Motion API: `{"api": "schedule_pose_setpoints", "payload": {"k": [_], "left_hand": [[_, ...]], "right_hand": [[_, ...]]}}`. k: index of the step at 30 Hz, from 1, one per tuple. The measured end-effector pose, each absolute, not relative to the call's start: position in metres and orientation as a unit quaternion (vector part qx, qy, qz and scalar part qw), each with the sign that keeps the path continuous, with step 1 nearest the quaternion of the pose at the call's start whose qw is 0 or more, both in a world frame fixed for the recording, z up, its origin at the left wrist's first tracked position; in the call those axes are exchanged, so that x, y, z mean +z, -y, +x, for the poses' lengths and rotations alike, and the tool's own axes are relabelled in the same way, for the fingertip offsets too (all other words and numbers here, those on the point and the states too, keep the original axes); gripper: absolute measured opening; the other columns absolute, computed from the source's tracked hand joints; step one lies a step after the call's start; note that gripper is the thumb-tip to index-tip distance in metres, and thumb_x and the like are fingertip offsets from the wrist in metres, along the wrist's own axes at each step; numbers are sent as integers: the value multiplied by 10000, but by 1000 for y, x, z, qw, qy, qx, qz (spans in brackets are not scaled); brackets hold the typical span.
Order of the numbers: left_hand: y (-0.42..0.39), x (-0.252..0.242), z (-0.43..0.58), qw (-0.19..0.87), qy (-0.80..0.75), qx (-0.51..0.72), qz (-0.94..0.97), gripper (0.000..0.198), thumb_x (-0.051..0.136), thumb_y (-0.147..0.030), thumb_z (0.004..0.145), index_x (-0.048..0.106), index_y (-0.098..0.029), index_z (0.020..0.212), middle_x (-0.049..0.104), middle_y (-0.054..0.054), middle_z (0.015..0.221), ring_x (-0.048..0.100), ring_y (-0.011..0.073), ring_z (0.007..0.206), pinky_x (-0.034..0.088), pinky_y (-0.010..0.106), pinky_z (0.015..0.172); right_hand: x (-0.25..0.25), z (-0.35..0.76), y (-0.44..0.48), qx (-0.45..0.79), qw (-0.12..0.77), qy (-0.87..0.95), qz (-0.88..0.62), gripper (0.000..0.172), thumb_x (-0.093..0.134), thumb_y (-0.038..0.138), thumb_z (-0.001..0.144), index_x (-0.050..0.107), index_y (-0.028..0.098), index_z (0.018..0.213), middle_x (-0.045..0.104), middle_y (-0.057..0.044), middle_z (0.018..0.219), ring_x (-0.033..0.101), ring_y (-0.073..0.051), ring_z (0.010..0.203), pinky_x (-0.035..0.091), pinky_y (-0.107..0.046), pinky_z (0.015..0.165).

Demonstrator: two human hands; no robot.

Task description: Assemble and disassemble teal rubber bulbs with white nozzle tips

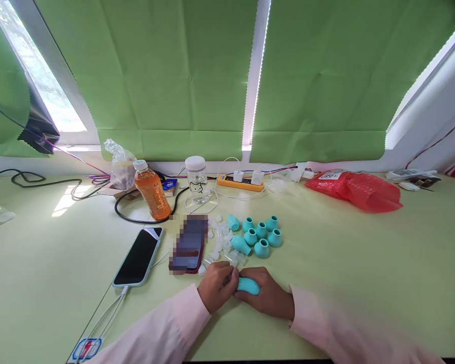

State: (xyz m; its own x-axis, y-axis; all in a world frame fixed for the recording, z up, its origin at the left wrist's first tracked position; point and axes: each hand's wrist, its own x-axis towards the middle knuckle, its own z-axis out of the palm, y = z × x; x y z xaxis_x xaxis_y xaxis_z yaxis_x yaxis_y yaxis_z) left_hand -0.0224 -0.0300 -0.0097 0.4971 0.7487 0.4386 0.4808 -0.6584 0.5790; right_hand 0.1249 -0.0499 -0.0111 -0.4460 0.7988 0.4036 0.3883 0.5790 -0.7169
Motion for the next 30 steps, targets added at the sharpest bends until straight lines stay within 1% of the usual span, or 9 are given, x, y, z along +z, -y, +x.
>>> {"api": "schedule_pose_setpoints", "payload": {"k": [4,8,11,14,16,18,21,25,30], "left_hand": [[27,-7,-24,406,-360,304,783,451,260,-386,813,307,-165,422,317,-33,384,289,64,379,234,215,406],[24,-9,-24,591,-340,265,682,479,338,-505,747,355,-159,415,362,-29,370,308,55,336,233,199,358],[19,-10,-24,647,-340,267,628,466,347,-515,720,310,-177,402,298,-50,322,282,57,313,237,197,340],[11,-8,-26,649,-358,293,604,447,213,-513,748,220,-201,428,183,-77,303,204,61,304,219,197,327],[8,-6,-28,629,-374,309,607,448,184,-521,758,247,-195,456,215,-76,331,195,58,314,194,193,333],[8,-4,-30,604,-390,324,615,444,258,-531,753,321,-176,494,297,-65,378,237,53,335,190,189,356],[15,0,-33,447,-446,289,720,352,396,-466,745,442,-153,591,401,-44,440,349,68,401,251,191,421],[32,7,-38,120,-530,114,832,215,494,-368,718,510,-155,697,526,21,558,510,163,554,338,227,483],[47,7,-46,-33,-539,75,839,175,485,-312,739,521,-141,750,575,89,723,555,233,698,426,285,515]], "right_hand": [[-5,128,50,315,363,801,-356,126,576,306,690,602,207,763,613,24,630,557,-132,564,440,-217,510],[3,128,51,367,359,793,-327,176,543,336,719,607,205,817,639,16,709,576,-130,612,457,-223,563],[7,130,53,346,359,811,-308,164,531,345,726,589,198,770,621,8,677,566,-126,599,448,-227,568],[10,136,54,270,378,833,-301,118,567,310,696,551,206,747,573,6,629,532,-127,571,428,-240,554],[13,144,51,227,427,820,-306,125,579,272,687,528,218,787,561,4,646,523,-131,581,426,-251,563],[17,155,44,197,494,787,-312,140,573,245,692,512,225,817,559,-3,684,527,-143,622,431,-274,598],[25,179,29,160,568,729,-348,98,551,273,713,528,217,791,538,-27,741,524,-171,696,434,-309,631],[28,218,1,75,577,676,-452,204,539,370,709,584,204,818,491,-54,831,508,-187,766,428,-302,636],[-4,256,-41,122,542,618,-557,318,487,447,720,582,186,874,546,-55,857,519,-171,747,431,-268,599]]}}
